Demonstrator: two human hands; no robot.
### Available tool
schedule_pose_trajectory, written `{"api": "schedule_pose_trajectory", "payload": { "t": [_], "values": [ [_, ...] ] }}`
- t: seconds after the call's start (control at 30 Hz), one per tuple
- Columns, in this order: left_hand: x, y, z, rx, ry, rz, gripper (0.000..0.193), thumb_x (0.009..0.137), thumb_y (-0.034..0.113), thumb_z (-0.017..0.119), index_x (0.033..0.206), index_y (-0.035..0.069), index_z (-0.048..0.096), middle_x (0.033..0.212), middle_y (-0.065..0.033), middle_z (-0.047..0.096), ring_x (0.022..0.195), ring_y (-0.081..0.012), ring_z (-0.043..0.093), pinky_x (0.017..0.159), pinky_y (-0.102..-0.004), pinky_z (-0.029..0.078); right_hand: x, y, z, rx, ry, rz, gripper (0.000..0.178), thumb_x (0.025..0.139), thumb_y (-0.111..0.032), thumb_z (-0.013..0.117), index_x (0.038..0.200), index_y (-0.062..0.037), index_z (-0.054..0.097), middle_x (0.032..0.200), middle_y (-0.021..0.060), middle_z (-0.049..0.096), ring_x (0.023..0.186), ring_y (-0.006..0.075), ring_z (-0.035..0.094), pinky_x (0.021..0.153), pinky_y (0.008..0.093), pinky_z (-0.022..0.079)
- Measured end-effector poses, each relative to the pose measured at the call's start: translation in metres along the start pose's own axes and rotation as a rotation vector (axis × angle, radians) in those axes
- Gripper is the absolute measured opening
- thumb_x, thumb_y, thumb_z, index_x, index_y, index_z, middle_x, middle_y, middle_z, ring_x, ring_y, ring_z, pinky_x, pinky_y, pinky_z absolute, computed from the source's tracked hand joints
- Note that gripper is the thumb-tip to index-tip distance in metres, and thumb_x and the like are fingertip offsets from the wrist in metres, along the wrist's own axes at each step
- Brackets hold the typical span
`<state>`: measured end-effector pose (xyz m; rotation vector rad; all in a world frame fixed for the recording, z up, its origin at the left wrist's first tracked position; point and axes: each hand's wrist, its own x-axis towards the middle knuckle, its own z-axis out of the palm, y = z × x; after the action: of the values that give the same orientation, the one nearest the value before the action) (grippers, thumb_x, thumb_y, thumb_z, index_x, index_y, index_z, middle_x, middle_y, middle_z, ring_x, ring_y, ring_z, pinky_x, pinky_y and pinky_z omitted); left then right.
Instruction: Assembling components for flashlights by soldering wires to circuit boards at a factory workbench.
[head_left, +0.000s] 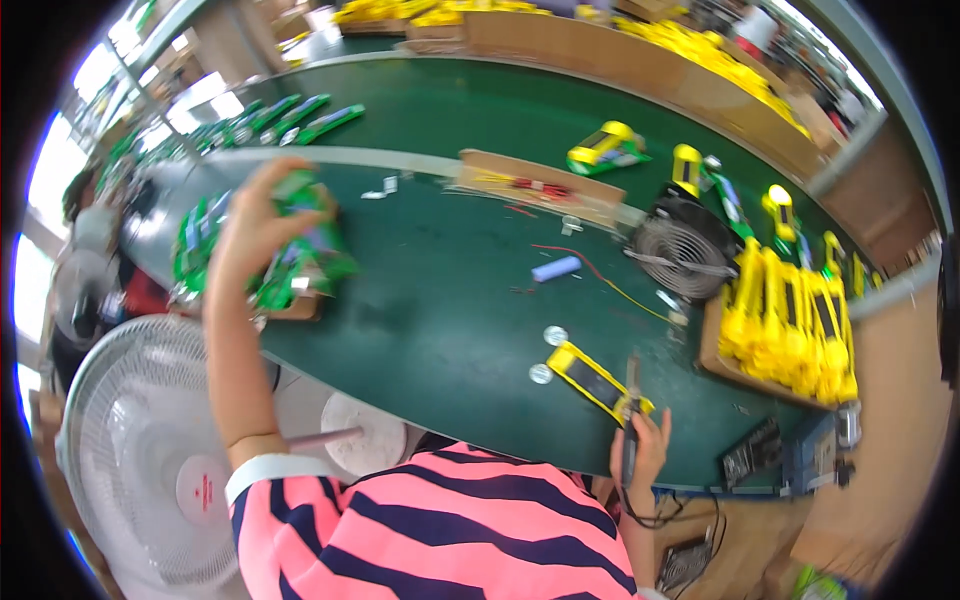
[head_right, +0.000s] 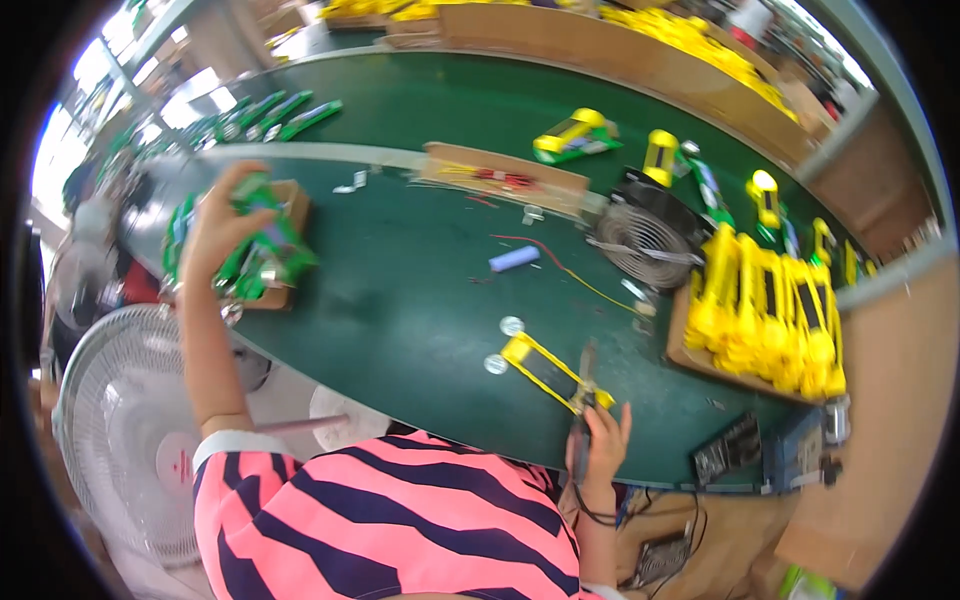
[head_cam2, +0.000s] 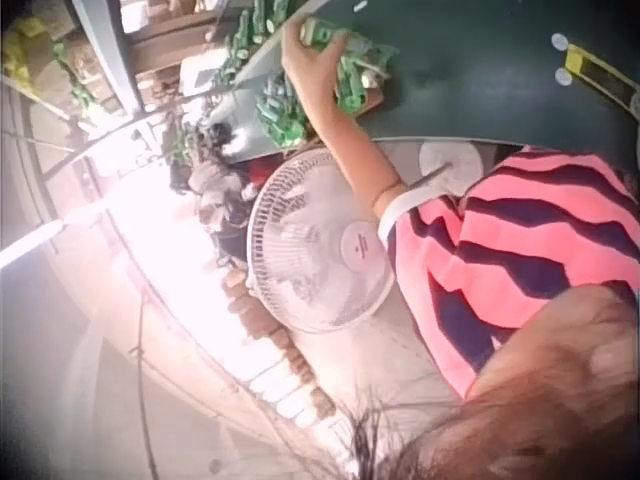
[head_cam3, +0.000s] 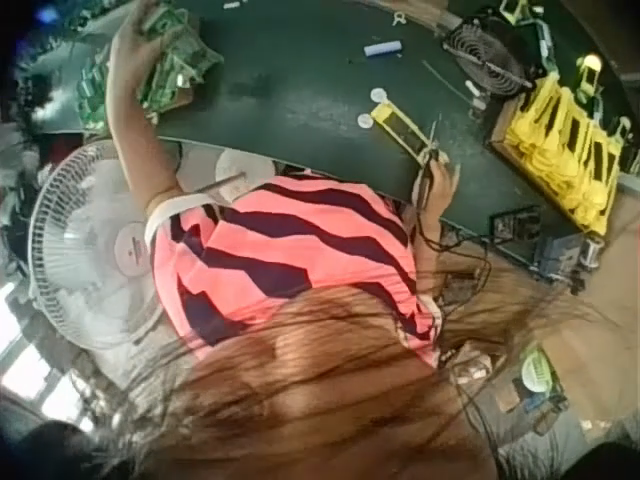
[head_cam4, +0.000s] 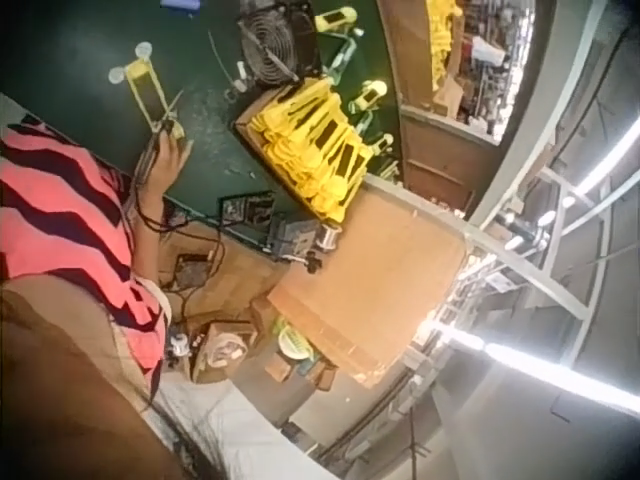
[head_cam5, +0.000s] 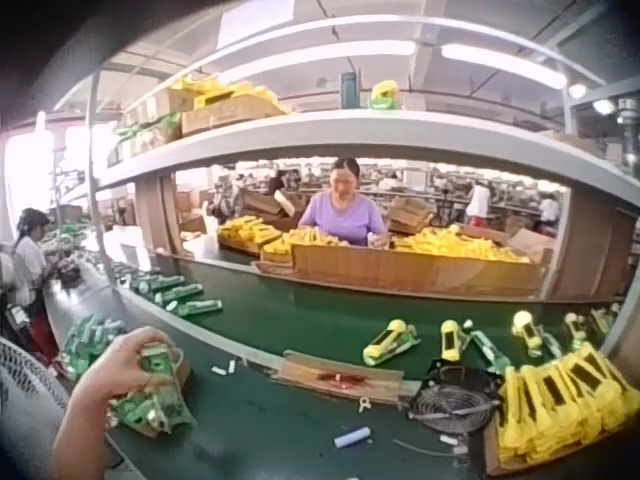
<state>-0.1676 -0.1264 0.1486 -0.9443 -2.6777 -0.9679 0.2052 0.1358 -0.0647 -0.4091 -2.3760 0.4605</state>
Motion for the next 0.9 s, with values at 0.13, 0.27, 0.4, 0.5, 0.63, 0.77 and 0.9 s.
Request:
{"api": "schedule_pose_trajectory", "payload": {
  "t": [0.13,0.27,0.4,0.5,0.63,0.77,0.9],
  "values": [
    [-0.046,0.034,0.095,-0.48,-0.22,0.016,0.039,0.061,0.009,0.07,0.097,0.007,0.055,0.091,-0.0052,0.053,0.086,-0.016,0.052,0.075,-0.0277,0.043,-0.017,0.005,0.005,-0.008,0.064,0.308,0.027,0.08,0.0,0.057,0.105,0.0005,0.049,0.098,0.0173,0.06,0.096,0.0271,0.059,0.083,0.0328,0.045],
    [-0.128,0.048,0.184,-0.989,-0.393,-0.397,0.036,0.069,0.012,0.07,0.098,0.003,0.05,0.087,-0.0032,0.053,0.082,-0.01,0.05,0.073,-0.0249,0.042,-0.008,-0.003,0.004,0.136,0.022,0.38,0.028,0.08,-0.003,0.059,0.106,-0.0009,0.05,0.096,0.0146,0.061,0.09,0.0216,0.061,0.079,0.0298,0.046],
    [-0.161,0.055,0.208,-0.714,-0.313,-0.375,0.04,0.068,0.014,0.07,0.1,0.002,0.05,0.091,-0.0105,0.054,0.086,-0.0187,0.052,0.077,-0.0288,0.042,-0.003,-0.004,0.009,0.331,-0.019,0.438,0.032,0.079,0.004,0.056,0.109,-0.0006,0.046,0.101,0.0152,0.061,0.094,0.021,0.06,0.082,0.0283,0.045],
    [-0.144,0.075,0.191,-0.155,-0.072,0.119,0.059,0.06,0.009,0.074,0.112,0.0,0.046,0.112,-0.0182,0.045,0.107,-0.0347,0.039,0.089,-0.039,0.035,0.0,-0.001,0.012,0.341,0.029,0.408,0.035,0.079,0.005,0.054,0.111,-0.0017,0.042,0.103,0.0131,0.061,0.089,0.0184,0.061,0.076,0.0256,0.047],
    [-0.128,0.099,0.167,-0.245,0.086,0.698,0.036,0.055,0.007,0.073,0.087,0.006,0.058,0.087,-0.0082,0.053,0.077,-0.0249,0.052,0.066,-0.0353,0.04,0.005,-0.005,-0.001,0.235,0.033,0.369,0.036,0.079,0.006,0.052,0.112,-0.0029,0.043,0.099,0.0116,0.063,0.068,0.0117,0.06,0.058,0.0232,0.047],
    [-0.121,0.136,0.19,-0.268,-0.472,0.809,0.029,0.06,0.013,0.069,0.086,0.006,0.058,0.083,-0.0063,0.052,0.078,-0.0233,0.05,0.066,-0.0339,0.041,-0.008,0.001,0.009,0.246,0.086,0.42,0.035,0.072,-0.003,0.062,0.106,-0.0076,0.054,0.092,0.0136,0.062,0.08,0.0266,0.062,0.069,0.0316,0.049],
    [-0.134,0.144,0.242,0.03,-0.71,0.793,0.034,0.062,0.019,0.068,0.092,0.007,0.057,0.087,-0.0083,0.051,0.085,-0.0247,0.047,0.071,-0.0351,0.039,-0.005,-0.002,0.013,0.293,0.109,0.401,0.041,0.072,0.001,0.062,0.11,-0.0073,0.048,0.096,0.0123,0.062,0.071,0.0211,0.063,0.062,0.0284,0.05]
  ]
}}
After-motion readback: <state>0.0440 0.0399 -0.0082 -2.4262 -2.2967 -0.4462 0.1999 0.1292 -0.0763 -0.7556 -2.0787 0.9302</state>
